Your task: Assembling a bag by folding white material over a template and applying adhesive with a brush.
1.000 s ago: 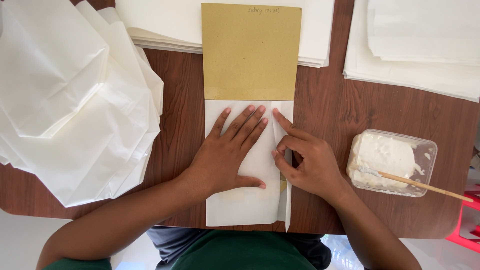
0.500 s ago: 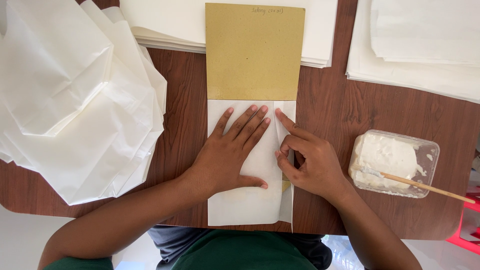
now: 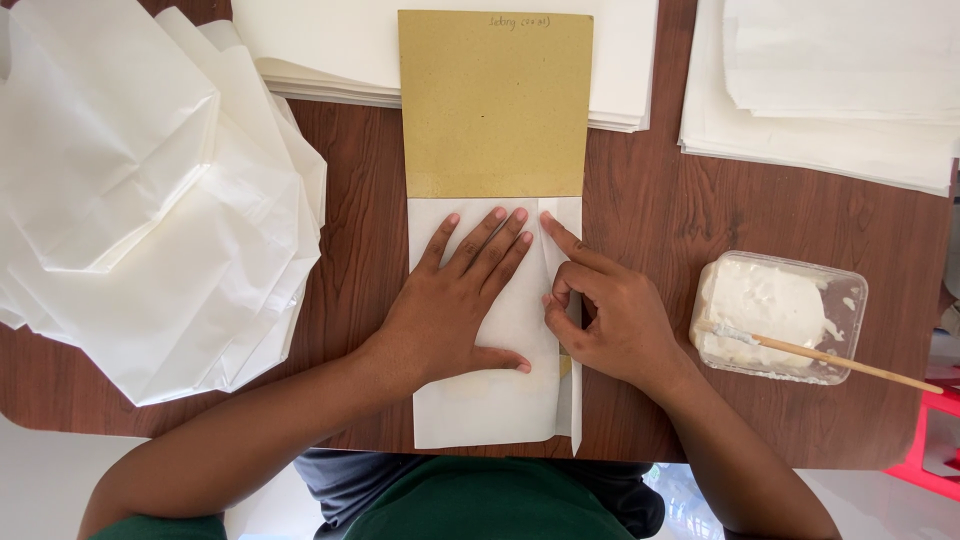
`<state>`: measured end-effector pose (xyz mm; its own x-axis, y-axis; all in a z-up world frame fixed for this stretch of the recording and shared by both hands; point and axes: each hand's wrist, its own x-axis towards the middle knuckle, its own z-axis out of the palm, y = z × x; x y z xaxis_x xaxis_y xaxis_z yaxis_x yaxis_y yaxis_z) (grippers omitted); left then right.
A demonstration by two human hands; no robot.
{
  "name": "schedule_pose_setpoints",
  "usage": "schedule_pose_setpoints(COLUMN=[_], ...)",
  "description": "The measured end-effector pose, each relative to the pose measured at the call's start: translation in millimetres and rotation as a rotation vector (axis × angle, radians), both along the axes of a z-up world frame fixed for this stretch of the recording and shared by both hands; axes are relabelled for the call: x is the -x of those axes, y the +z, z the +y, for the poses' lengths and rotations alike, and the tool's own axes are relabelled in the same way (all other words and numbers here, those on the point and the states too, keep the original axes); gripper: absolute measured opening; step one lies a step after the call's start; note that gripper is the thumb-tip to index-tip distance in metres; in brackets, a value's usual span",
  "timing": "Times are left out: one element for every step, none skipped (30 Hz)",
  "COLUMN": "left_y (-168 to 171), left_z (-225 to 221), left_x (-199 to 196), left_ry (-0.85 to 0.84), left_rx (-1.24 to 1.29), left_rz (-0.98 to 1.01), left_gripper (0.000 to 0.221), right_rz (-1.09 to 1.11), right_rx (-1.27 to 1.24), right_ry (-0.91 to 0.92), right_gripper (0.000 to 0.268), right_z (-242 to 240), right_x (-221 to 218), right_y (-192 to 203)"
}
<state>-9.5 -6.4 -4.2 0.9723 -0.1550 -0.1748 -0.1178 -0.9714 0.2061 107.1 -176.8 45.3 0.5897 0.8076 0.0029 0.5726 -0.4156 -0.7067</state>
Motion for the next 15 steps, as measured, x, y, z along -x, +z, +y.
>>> schedule_pose_setpoints(left_y=[0, 0, 1, 1, 1, 1, 1, 2, 2, 2, 3, 3, 4, 5, 5], left_z=[0, -1, -1, -1, -1, -1, -1, -1, 0, 0, 0, 0, 0, 1, 1], left_x=[0, 0, 0, 0, 0, 0, 0, 0, 0, -1, -1, -1, -2, -2, -2], left_ry=[0.0, 0.003, 0.007, 0.006, 0.005, 0.004, 0.004, -0.005, -0.012, -0.012, -0.016, -0.021, -0.02, -0.027, -0.032], left_rx=[-0.001, -0.002, -0.002, -0.002, -0.01, -0.018, -0.019, -0.02, -0.021, -0.022, -0.025, -0.028, -0.029, -0.032, -0.033], left_rz=[-0.001, -0.003, -0.004, -0.005, -0.001, 0.003, 0.001, 0.001, 0.002, 0.002, 0.001, 0.0, -0.002, -0.002, -0.001], left_gripper=[0.13, 0.13, 0.129, 0.129, 0.129, 0.13, 0.13, 0.129, 0.129, 0.129, 0.129, 0.129, 0.129, 0.129, 0.13], right_rz=[-0.001, -0.011, -0.02, -0.021, -0.024, -0.027, -0.028, -0.031, -0.032, -0.033, -0.04, -0.047, -0.048, -0.042, -0.034], right_rx=[-0.001, 0.007, 0.015, 0.015, 0.018, 0.021, 0.02, 0.01, 0.0, -0.002, -0.006, -0.01, -0.011, 0.009, 0.03], right_ry=[0.0, 0.003, 0.006, 0.006, 0.002, -0.002, -0.003, -0.012, -0.019, -0.019, -0.037, -0.055, -0.054, -0.045, -0.034], right_gripper=[0.021, 0.021, 0.021, 0.021, 0.022, 0.023, 0.023, 0.018, 0.014, 0.014, 0.008, 0.005, 0.005, 0.008, 0.017], right_z=[0, 0, 0, 0, -1, -1, -2, -3, -3, -4, -5, -5, -4, -2, -1], right_x=[0, 0, -1, -2, -2, -3, -4, -4, -5, -5, -5, -6, -5, -5, -4], right_y=[0, 0, 0, -1, -1, -1, -3, -4, -6, -9, -12, -15, -13, -10, -8])
